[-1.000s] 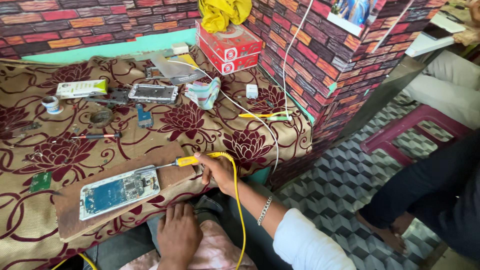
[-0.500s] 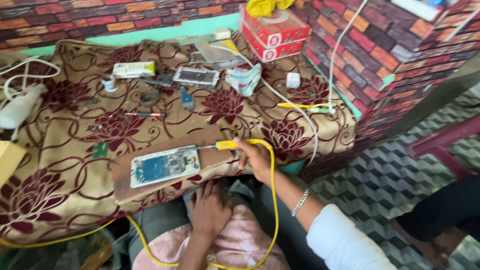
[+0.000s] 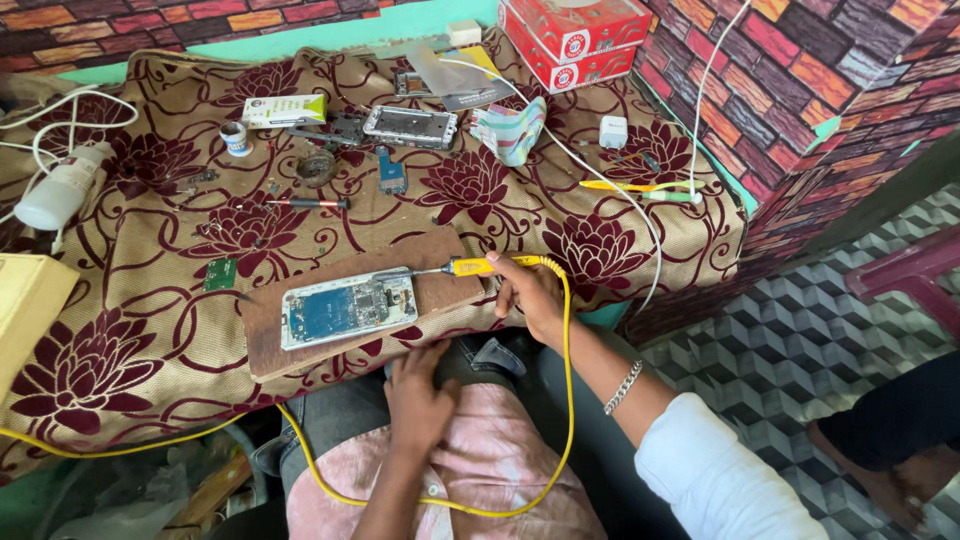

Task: The person uses a yellow soldering iron to work on the exposed circuit board of a disassembled mobile phone. They hold the phone steady with one hand while applying the soldering iron to various points on the board.

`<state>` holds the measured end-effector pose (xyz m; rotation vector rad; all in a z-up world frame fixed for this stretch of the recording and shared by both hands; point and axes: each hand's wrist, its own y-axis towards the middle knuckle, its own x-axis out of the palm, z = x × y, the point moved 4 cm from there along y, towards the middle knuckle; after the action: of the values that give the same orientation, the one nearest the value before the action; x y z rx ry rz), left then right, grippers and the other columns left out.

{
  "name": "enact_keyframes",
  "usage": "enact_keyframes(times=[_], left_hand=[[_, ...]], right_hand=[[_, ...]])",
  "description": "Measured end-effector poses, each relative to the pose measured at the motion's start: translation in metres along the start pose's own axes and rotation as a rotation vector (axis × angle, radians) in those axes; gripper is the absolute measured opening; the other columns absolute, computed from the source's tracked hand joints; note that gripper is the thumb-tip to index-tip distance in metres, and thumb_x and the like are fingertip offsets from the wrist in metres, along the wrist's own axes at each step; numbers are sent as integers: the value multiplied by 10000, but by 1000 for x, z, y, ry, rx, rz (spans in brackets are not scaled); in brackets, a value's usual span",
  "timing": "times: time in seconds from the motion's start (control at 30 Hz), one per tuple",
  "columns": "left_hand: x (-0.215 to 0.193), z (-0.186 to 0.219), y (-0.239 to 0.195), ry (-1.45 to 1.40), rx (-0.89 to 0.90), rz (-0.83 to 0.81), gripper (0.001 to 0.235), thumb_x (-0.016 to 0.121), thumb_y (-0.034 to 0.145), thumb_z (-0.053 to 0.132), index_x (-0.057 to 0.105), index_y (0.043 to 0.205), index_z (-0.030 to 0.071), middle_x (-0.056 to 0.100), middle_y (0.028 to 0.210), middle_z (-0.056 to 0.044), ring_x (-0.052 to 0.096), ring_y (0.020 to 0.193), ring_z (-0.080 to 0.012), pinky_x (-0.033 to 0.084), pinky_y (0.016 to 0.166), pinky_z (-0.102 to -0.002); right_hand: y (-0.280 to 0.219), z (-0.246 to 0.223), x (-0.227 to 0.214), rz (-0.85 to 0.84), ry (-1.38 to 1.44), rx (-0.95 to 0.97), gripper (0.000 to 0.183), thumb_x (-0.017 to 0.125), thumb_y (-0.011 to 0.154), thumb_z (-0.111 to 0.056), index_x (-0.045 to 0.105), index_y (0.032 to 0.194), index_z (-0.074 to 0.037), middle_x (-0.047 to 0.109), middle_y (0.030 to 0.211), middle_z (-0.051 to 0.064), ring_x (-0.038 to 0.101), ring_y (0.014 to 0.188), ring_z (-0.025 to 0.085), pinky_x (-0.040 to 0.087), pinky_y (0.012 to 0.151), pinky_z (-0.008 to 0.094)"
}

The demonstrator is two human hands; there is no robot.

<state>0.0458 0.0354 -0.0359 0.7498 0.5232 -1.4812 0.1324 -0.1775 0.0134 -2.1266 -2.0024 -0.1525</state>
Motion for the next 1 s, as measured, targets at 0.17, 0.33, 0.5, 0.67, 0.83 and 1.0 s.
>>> enact_keyframes(times=[0.17, 0.33, 0.5, 0.67, 0.83, 1.0], left_hand=[[-10, 41, 0, 322, 90, -24, 742, 657, 806, 463, 491, 1476, 190, 456, 1480, -172, 368, 1375, -398, 275, 1092, -639], [-15, 52, 13, 401, -126, -261, 797, 635, 771, 521, 442, 1518, 323, 422, 1485, -157, 339, 1418, -367, 281, 1116, -634], [-20, 59, 17, 424, -90, -243, 754, 695, 732, 549, 531, 1418, 282, 417, 1463, -190, 330, 1400, -400, 278, 1079, -663], [-24, 55, 10, 365, -38, -182, 611, 709, 736, 484, 641, 1300, 259, 472, 1420, -153, 369, 1382, -403, 310, 1065, -689], [-24, 50, 8, 315, -13, -122, 411, 651, 832, 420, 696, 1211, 267, 514, 1354, -119, 409, 1343, -372, 340, 1037, -695], [-17, 48, 17, 354, -32, -106, 300, 576, 945, 367, 696, 1200, 265, 578, 1285, -79, 486, 1267, -309, 383, 1032, -673]], right_hand=[[-1, -1, 1, -7, 10, 27, 431, 720, 898, -425, 747, 940, 3, 575, 525, 58, 566, 437, 148, 459, 478, 270], [-1, -2, 1, -6, 3, 31, 447, 717, 903, -434, 752, 940, 10, 568, 519, 58, 560, 436, 143, 456, 483, 270], [0, -2, 2, 4, -12, 17, 447, 713, 889, -431, 756, 951, 10, 646, 587, 38, 553, 437, 141, 434, 484, 272], [-1, -1, 1, 1, -19, 32, 462, 715, 901, -450, 762, 944, 7, 571, 518, 50, 556, 434, 140, 434, 492, 259], [-1, -2, 1, 5, 22, 43, 426, 733, 884, -425, 738, 947, -4, 563, 509, 57, 556, 427, 151, 450, 474, 279], [-2, -3, 2, -3, 6, 39, 437, 722, 893, -437, 760, 933, -3, 559, 505, 52, 548, 425, 141, 439, 475, 260]])
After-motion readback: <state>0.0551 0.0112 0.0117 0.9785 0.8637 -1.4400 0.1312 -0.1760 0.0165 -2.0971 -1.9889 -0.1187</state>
